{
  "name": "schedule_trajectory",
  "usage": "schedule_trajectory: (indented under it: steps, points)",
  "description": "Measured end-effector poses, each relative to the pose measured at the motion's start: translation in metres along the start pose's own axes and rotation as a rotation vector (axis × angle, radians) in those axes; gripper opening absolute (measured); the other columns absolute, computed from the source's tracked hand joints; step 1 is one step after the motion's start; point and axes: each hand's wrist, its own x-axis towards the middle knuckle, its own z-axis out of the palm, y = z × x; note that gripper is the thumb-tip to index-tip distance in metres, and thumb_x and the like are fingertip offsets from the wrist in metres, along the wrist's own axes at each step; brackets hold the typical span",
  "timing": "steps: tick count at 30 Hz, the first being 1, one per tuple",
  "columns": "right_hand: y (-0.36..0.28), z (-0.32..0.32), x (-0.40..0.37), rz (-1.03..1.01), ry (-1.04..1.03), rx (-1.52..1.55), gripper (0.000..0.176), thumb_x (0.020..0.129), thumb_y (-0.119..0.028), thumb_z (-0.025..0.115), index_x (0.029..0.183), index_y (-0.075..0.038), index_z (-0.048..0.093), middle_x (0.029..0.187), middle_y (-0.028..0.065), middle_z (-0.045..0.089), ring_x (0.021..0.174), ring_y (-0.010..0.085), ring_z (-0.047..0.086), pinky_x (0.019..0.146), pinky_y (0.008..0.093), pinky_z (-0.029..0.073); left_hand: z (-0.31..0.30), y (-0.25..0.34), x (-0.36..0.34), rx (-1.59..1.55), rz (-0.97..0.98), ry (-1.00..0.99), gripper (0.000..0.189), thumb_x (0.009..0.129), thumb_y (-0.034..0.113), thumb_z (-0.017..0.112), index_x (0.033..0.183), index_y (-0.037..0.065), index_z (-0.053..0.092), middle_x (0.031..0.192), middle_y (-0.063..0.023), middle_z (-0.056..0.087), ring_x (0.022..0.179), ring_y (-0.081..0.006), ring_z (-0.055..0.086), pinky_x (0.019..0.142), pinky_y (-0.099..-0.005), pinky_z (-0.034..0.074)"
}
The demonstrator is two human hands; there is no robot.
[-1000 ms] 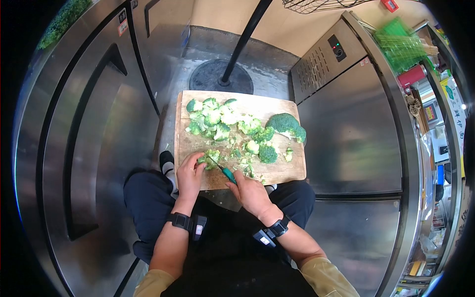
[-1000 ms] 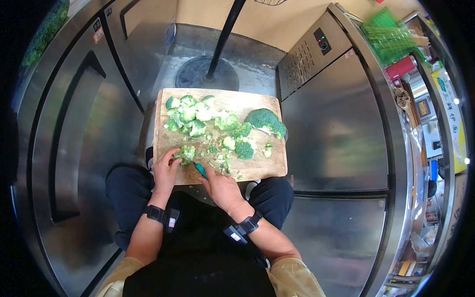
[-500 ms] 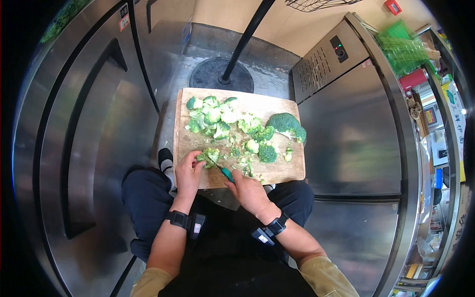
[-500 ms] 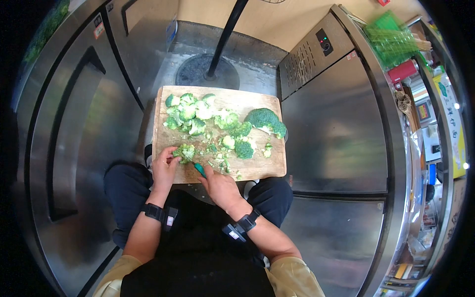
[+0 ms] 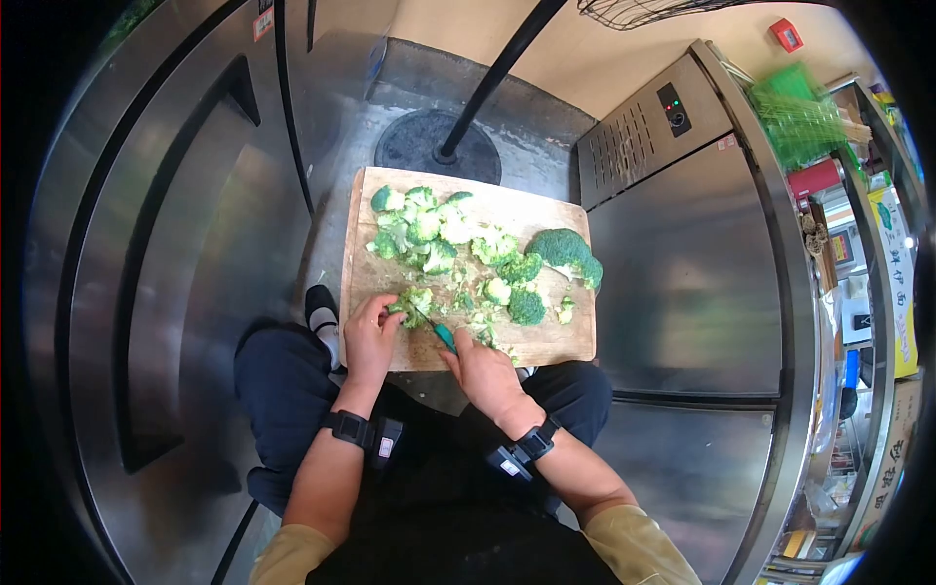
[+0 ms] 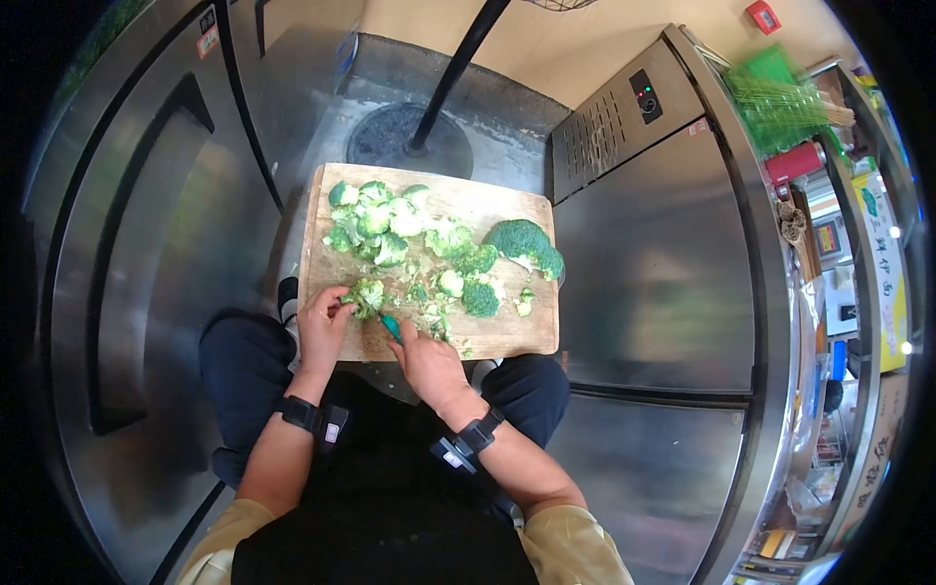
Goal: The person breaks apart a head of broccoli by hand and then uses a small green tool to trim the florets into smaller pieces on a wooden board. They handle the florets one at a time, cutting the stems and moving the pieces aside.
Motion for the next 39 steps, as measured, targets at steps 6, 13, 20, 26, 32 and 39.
schedule_trajectory:
  steps: [6,13,20,26,32,39]
  points:
    - [0.002,-0.001,0.008,0.068,-0.131,-0.050,0.029,0.092,-0.031,0.050,0.100,-0.004,0.044,0.071,0.0202,0.063,0.066,0.0385,0.063,0.059,0.0467,0.051,0.002,0.000,0.001,-0.014,0.020,-0.006,0.026,0.070,-0.001,0.072,0.094,0.001,0.061,0.084,-0.0121,0.062,0.066,-0.0226,0.061,0.060,-0.0313,0.049]
    - [0.011,0.015,0.014,0.075,-0.131,-0.024,0.032,0.092,-0.033,0.051,0.102,-0.004,0.044,0.066,0.0205,0.062,0.063,0.0403,0.062,0.058,0.0486,0.049,0.000,0.007,0.001,0.025,-0.017,-0.037,0.026,0.071,0.001,0.072,0.094,0.001,0.061,0.083,-0.0120,0.061,0.065,-0.0231,0.059,0.061,-0.0311,0.048]
    - [0.025,0.021,0.009,0.098,-0.139,0.237,0.029,0.093,-0.030,0.053,0.102,-0.003,0.047,0.067,0.0158,0.060,0.054,0.0285,0.060,0.051,0.0389,0.048,-0.007,0.010,0.001,-0.122,-0.065,-0.074,0.029,0.075,0.003,0.071,0.102,0.001,0.060,0.080,-0.0069,0.060,0.065,-0.0152,0.059,0.058,-0.0277,0.047]
    - [0.022,0.000,-0.014,0.289,-0.264,1.146,0.030,0.088,-0.018,0.064,0.109,-0.005,0.047,0.066,-0.0011,0.050,0.048,0.0072,0.049,0.044,0.0212,0.040,-0.034,0.010,-0.014,-1.069,-0.770,-0.217,0.029,0.090,0.026,0.062,0.108,0.003,0.057,0.085,-0.0033,0.062,0.067,-0.0118,0.059,0.060,-0.0227,0.047]
    - [-0.007,-0.018,-0.007,-0.064,0.065,1.146,0.045,0.082,-0.010,0.071,0.118,-0.005,0.045,0.072,-0.0017,0.051,0.053,0.0063,0.050,0.046,0.0206,0.040,-0.037,0.063,-0.030,-1.043,-0.825,-0.364,0.024,0.091,0.031,0.060,0.100,0.009,0.056,0.082,-0.0002,0.060,0.067,-0.0106,0.060,0.059,-0.0227,0.049]
    - [0.019,-0.024,0.003,-0.033,-0.134,1.610,0.033,0.085,-0.007,0.064,0.113,-0.003,0.046,0.075,0.0003,0.052,0.053,0.0070,0.050,0.048,0.0224,0.042,-0.039,0.092,-0.035,-0.878,-0.631,-0.283,0.025,0.093,0.027,0.057,0.105,0.005,0.057,0.085,0.0004,0.058,0.072,-0.0073,0.058,0.064,-0.0225,0.050]
